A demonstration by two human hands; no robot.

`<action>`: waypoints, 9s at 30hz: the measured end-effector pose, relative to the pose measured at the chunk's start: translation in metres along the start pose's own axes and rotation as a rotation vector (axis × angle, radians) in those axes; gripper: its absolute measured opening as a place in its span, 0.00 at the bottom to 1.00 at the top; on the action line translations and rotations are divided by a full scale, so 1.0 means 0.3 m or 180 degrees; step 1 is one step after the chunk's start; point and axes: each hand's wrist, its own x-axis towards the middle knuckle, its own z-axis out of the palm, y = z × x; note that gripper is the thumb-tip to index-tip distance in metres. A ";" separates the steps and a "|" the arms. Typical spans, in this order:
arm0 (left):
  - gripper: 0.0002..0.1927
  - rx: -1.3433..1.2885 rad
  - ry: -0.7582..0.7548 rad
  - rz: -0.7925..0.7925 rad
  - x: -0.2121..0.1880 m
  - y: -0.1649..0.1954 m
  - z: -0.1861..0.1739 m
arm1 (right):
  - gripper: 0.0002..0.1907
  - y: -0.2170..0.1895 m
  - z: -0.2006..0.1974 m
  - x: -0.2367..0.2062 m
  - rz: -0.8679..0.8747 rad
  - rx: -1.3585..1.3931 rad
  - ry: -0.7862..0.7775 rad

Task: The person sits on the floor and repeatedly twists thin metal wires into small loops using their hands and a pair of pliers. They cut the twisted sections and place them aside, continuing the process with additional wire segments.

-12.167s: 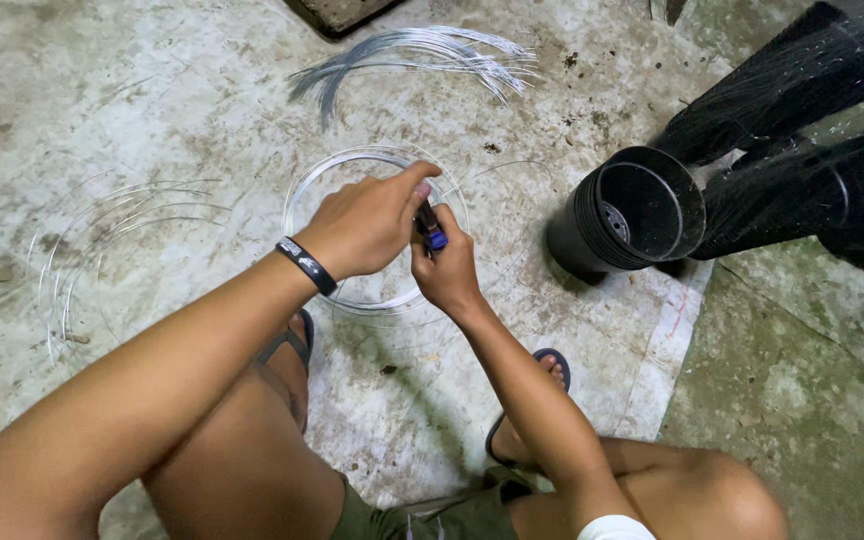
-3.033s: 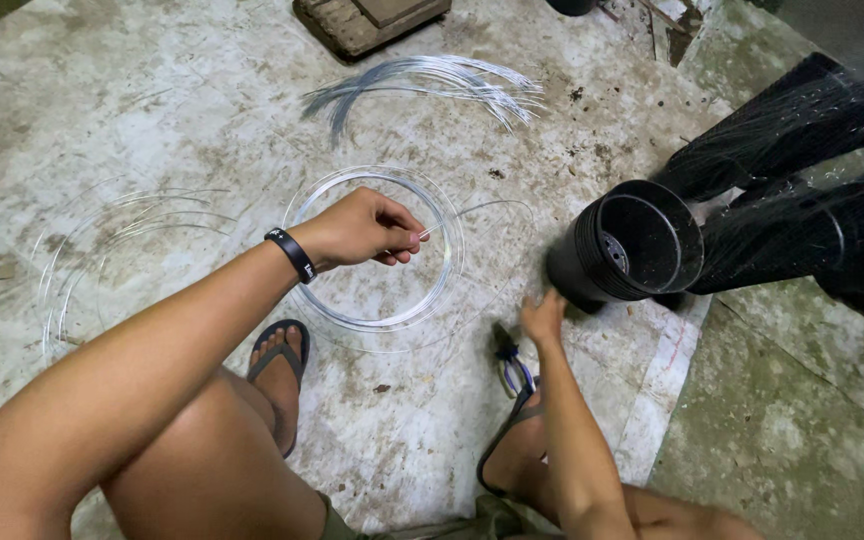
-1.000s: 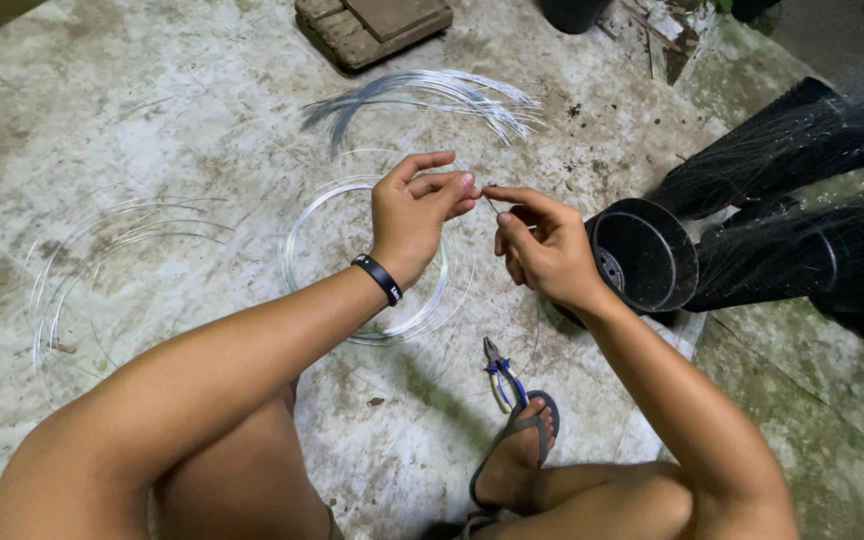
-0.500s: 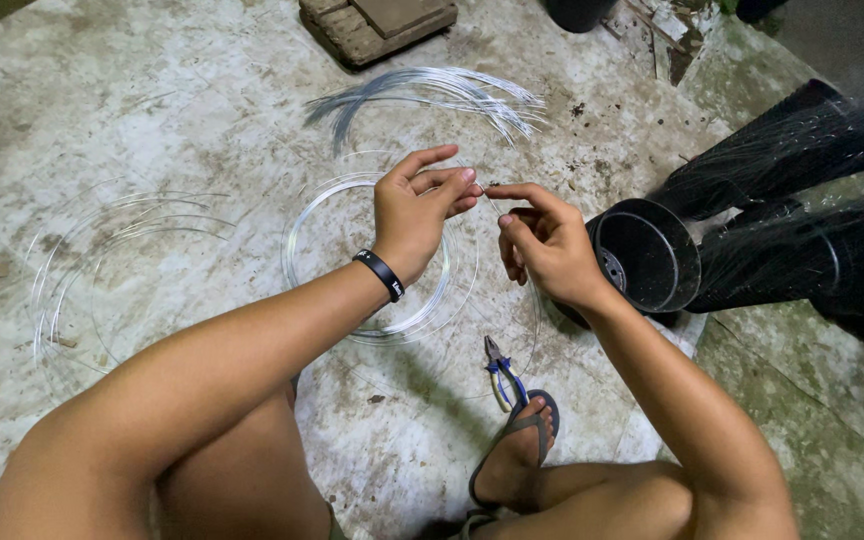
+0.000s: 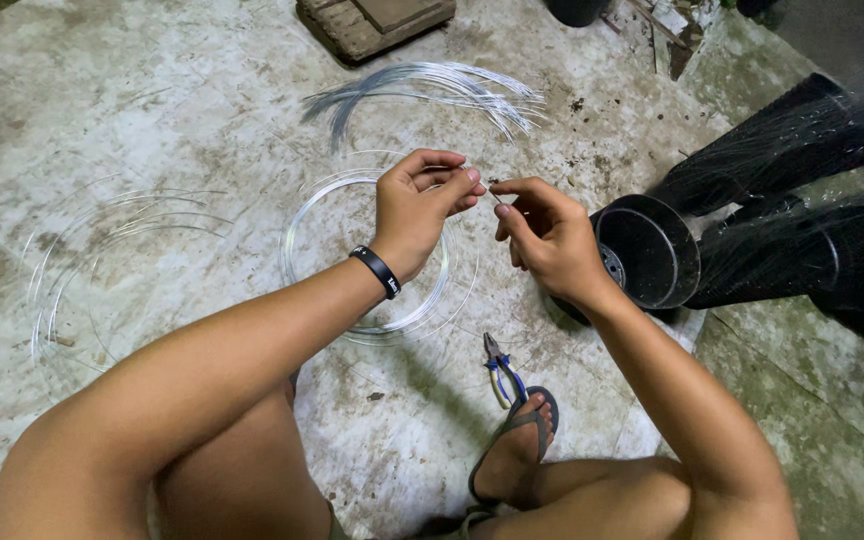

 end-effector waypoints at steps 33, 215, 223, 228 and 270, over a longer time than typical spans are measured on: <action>0.11 0.1820 -0.2457 -0.1569 -0.016 0.125 -0.121 | 0.06 -0.062 -0.038 0.018 -0.0669 -0.1474 -0.1837; 0.07 0.4078 -0.2676 0.1146 -0.041 0.259 -0.026 | 0.10 0.111 -0.018 0.022 0.0760 0.0560 -0.1085; 0.08 0.3988 -0.2548 0.0987 -0.025 0.268 -0.048 | 0.10 0.125 -0.006 0.020 0.0789 0.0700 -0.1019; 0.09 0.3798 -0.2193 0.0965 -0.001 0.294 -0.088 | 0.09 0.156 -0.045 0.015 0.1002 0.1093 -0.0788; 0.09 0.3768 -0.2465 0.0915 0.012 0.287 -0.090 | 0.11 0.172 -0.038 0.028 0.0767 0.0617 -0.0923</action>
